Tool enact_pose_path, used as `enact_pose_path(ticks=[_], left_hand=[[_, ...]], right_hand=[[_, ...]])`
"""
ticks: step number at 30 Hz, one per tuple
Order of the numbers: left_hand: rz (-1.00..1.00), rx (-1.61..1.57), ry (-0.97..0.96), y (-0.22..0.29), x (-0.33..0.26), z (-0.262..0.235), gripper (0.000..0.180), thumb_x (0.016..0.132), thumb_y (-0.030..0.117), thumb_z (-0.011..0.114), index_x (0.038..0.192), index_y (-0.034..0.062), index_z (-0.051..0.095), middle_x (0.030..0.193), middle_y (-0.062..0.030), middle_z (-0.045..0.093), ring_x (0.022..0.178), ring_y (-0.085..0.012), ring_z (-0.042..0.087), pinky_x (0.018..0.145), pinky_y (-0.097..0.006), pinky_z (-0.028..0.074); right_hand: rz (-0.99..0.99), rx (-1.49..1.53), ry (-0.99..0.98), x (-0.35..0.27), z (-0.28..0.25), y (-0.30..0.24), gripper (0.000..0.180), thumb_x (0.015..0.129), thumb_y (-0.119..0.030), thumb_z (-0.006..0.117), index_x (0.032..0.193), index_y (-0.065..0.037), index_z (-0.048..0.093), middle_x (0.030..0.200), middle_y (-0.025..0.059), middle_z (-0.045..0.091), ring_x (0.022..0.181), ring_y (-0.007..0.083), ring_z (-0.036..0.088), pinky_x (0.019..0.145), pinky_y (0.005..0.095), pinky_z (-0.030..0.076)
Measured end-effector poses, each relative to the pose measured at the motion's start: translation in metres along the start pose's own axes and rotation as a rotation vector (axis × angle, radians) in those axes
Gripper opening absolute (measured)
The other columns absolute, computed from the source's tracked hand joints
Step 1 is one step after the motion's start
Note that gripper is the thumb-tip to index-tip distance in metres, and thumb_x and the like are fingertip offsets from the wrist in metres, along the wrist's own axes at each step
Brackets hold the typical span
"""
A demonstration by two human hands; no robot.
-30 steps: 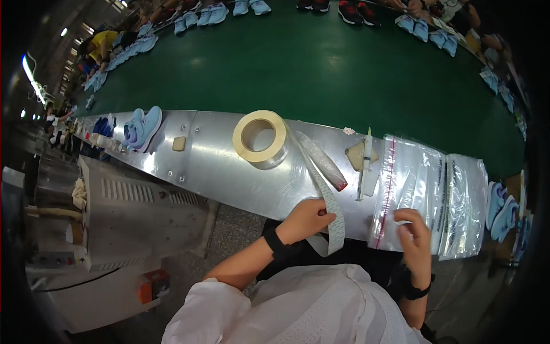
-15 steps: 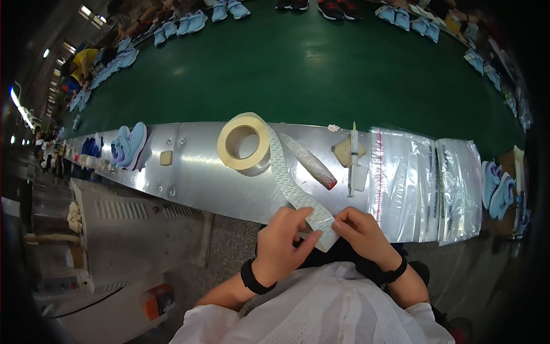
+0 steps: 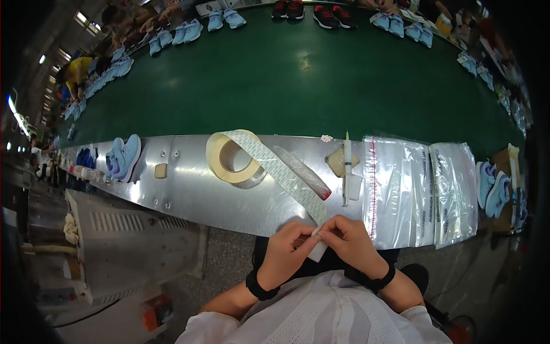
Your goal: The person places small white rectangular items into clear plastic bags on a green assembly table. They seal the bags and stack them. Later, the person picks up a light blue sneaker from the table, inspects it, and holds it in their hands.
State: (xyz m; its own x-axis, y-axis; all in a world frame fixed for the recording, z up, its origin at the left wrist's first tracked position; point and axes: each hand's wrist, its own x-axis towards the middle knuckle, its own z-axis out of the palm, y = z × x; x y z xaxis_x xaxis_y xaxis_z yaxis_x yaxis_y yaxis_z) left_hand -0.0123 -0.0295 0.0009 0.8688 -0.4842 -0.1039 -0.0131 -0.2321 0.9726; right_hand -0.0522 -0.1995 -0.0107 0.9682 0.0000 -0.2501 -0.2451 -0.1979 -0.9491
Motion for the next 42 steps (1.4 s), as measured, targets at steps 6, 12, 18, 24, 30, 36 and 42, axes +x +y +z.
enact_pose_path(ticks=[6,12,18,24,30,36,42], left_hand=[[-0.041,-0.087,0.089,0.0,0.007,-0.004,0.006,0.085,-0.004,0.059,0.088,-0.0042,0.064,0.088,-0.0078,0.063,0.078,-0.0108,0.059,0.07,-0.021,0.046],[0.546,0.428,-0.275,0.025,0.046,0.04,0.03,0.082,0.019,0.065,0.107,0.0025,0.062,0.107,-0.0151,0.063,0.101,-0.0301,0.059,0.089,-0.041,0.044],[0.68,0.849,-0.564,-0.009,0.056,0.103,0.056,0.085,0.045,0.059,0.114,-0.0025,0.056,0.122,-0.0174,0.056,0.116,-0.0291,0.05,0.097,-0.047,0.036],[0.6,0.816,-0.673,-0.006,0.073,0.099,0.05,0.087,0.045,0.055,0.106,-0.0018,0.058,0.099,-0.0187,0.064,0.095,-0.029,0.06,0.09,-0.043,0.039],[0.395,0.889,-0.889,0.02,0.086,0.102,0.048,0.09,0.044,0.051,0.101,-0.0012,0.06,0.07,-0.0148,0.063,0.067,-0.0314,0.061,0.08,-0.038,0.041],[-0.275,-0.343,-1.218,0.041,0.117,0.118,0.059,0.101,0.043,0.028,0.128,-0.0054,0.046,0.12,-0.0207,0.057,0.118,-0.0226,0.052,0.104,-0.034,0.036],[-0.56,-0.72,-1.019,-0.015,0.157,0.182,0.045,0.1,0.034,0.034,0.12,-0.003,0.05,0.118,-0.0174,0.058,0.117,-0.0296,0.054,0.098,-0.041,0.044]], right_hand=[[0.034,-0.106,0.098,-0.016,-0.015,0.006,0.014,0.085,-0.013,0.066,0.084,-0.001,0.06,0.071,0.0048,0.062,0.062,0.0094,0.054,0.057,0.025,0.045],[0.011,-0.378,0.406,-0.039,-0.076,0.033,0.015,0.083,-0.019,0.065,0.082,-0.004,0.063,0.076,0.0129,0.059,0.07,0.0324,0.059,0.063,0.0382,0.047],[-0.11,-0.99,0.867,-0.026,-0.094,0.084,0.013,0.082,-0.013,0.065,0.083,-0.004,0.055,0.083,0.0116,0.052,0.066,0.0296,0.055,0.058,0.0385,0.048],[0.114,-0.227,0.917,-0.044,-0.117,0.09,0.015,0.082,-0.013,0.065,0.082,-0.004,0.053,0.089,0.0128,0.054,0.071,0.0304,0.055,0.063,0.041,0.045],[-0.166,-0.977,0.883,-0.04,-0.097,0.093,0.015,0.078,-0.013,0.067,0.081,-0.005,0.055,0.086,0.0118,0.054,0.078,0.0303,0.054,0.062,0.0408,0.046],[0.053,0.102,0.882,-0.055,-0.124,0.091,0.011,0.09,-0.006,0.049,0.083,0.0,0.055,0.074,0.004,0.057,0.064,0.0099,0.049,0.059,0.0253,0.042],[0.028,0.284,0.833,-0.065,-0.135,0.096,0.015,0.093,-0.009,0.046,0.083,-0.002,0.055,0.078,0.002,0.058,0.068,0.0072,0.051,0.06,0.0195,0.042]])
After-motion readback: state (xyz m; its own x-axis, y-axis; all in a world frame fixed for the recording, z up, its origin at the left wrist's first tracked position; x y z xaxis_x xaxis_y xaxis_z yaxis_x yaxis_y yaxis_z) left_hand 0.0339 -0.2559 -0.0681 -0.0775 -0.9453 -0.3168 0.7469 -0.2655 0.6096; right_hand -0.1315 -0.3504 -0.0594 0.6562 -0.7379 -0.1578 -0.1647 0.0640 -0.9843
